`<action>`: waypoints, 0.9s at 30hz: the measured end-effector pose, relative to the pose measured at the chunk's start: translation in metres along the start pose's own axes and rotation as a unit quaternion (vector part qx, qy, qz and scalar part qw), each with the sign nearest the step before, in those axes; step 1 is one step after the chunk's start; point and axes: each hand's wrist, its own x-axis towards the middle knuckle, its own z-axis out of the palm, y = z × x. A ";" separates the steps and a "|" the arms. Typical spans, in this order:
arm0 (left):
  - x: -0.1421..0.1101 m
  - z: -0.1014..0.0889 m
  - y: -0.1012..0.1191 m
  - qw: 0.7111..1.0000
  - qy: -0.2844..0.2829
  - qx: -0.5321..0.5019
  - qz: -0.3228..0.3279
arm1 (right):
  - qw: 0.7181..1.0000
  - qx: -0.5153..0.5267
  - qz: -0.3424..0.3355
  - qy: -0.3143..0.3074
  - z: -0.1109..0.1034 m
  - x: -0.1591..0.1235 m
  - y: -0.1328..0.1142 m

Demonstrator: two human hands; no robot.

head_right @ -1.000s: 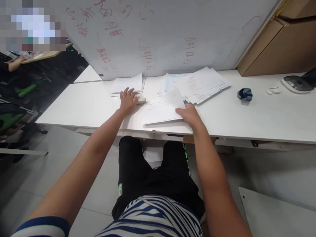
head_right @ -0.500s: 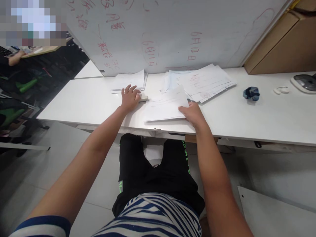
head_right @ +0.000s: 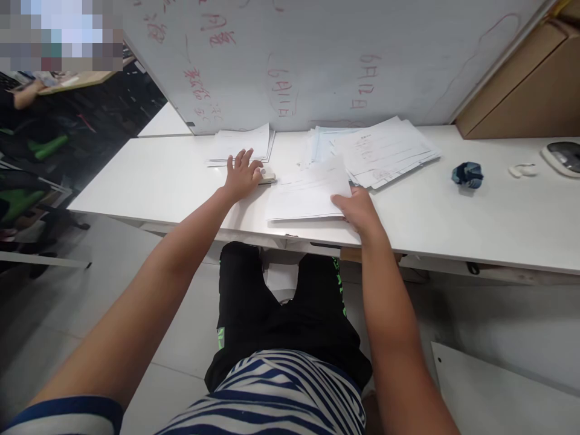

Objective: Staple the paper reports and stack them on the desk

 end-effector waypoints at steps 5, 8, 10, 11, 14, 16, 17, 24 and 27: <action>-0.002 0.004 -0.001 1.000 0.016 -0.006 -0.027 | 1.000 0.011 0.001 -0.003 0.002 0.000 0.000; -0.001 0.006 -0.002 0.999 0.015 -0.014 -0.045 | 0.999 -0.001 -0.020 0.037 0.003 -0.002 0.003; -0.001 0.007 -0.002 0.998 0.017 -0.018 -0.057 | 0.996 -0.005 -0.058 0.069 0.003 -0.005 0.006; -0.001 0.007 -0.001 0.998 0.017 -0.020 -0.059 | 0.994 -0.004 -0.074 0.078 0.003 -0.006 0.007; -0.001 0.007 0.000 0.997 0.019 -0.034 -0.061 | 0.993 0.001 -0.093 0.077 0.002 -0.009 0.008; -0.001 0.006 0.002 0.997 0.023 -0.040 -0.060 | 0.993 0.002 -0.094 0.074 0.002 -0.009 0.008; -0.001 0.005 0.003 0.997 0.022 -0.040 -0.061 | 0.993 0.000 -0.092 0.076 0.002 -0.008 0.008; -0.002 0.005 0.006 0.997 0.003 -0.052 -0.064 | 0.990 0.059 -0.081 0.095 0.005 -0.011 0.006; -0.005 0.006 0.005 0.996 0.028 -0.069 -0.057 | 0.991 0.107 -0.033 0.074 0.014 -0.011 -0.013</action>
